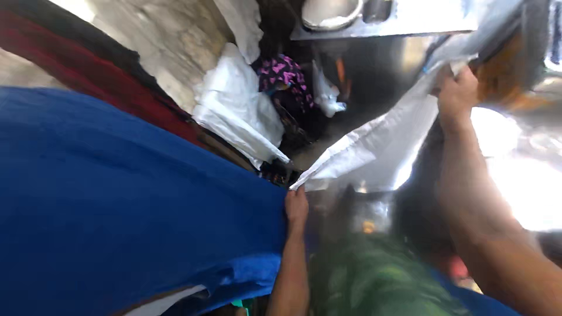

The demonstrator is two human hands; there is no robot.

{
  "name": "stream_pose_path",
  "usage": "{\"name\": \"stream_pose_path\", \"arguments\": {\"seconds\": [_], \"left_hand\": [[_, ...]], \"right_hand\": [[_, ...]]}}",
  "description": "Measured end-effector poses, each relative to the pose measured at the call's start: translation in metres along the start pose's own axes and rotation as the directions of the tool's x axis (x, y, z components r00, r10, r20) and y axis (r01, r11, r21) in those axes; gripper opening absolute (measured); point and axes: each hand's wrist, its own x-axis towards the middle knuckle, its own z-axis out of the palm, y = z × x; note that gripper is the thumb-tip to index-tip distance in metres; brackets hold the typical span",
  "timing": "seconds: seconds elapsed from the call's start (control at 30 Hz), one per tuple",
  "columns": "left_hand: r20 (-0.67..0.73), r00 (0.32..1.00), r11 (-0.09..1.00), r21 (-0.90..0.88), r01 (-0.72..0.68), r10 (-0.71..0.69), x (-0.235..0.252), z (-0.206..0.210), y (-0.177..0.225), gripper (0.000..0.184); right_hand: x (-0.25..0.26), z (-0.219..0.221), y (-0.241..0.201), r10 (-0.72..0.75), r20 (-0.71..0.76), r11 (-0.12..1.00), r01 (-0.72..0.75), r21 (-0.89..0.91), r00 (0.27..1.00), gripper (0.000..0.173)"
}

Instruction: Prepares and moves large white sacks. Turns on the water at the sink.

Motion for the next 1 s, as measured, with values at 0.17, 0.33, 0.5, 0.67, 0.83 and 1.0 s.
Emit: {"name": "stream_pose_path", "arguments": {"seconds": [0.17, 0.33, 0.5, 0.67, 0.83, 1.0], "left_hand": [[-0.170, 0.976, 0.944, -0.320, 0.076, -0.136, 0.071, -0.010, 0.038, 0.048], [-0.505, 0.862, 0.840, -0.489, -0.235, -0.052, 0.130, -0.052, 0.049, 0.045], [-0.685, 0.727, 0.836, -0.430, -0.342, -0.055, 0.168, -0.125, 0.032, 0.040], [-0.714, 0.696, 0.898, -0.349, -0.268, -0.070, 0.175, -0.194, 0.027, 0.037], [-0.655, 0.755, 0.972, -0.196, -0.126, -0.034, 0.168, -0.231, 0.028, 0.036], [-0.673, 0.732, 0.992, -0.031, 0.121, -0.111, 0.172, -0.228, 0.039, 0.075]], "right_hand": [[0.051, 0.036, -0.001, 0.089, 0.240, 0.987, -0.053, -0.150, 0.967, 0.049], [0.110, 0.122, -0.002, -0.067, 0.487, 0.998, 0.055, 0.038, 0.871, 0.036], [0.138, 0.243, -0.027, -0.183, 0.661, 0.983, 0.145, 0.113, 0.728, 0.036], [0.163, 0.369, -0.065, -0.223, 0.744, 0.968, 0.235, 0.091, 0.629, 0.036], [0.174, 0.494, -0.086, -0.325, 0.764, 0.908, 0.411, 0.086, 0.558, 0.038], [0.177, 0.599, -0.115, -0.335, 0.838, 0.827, 0.560, 0.042, 0.432, 0.043]]}}
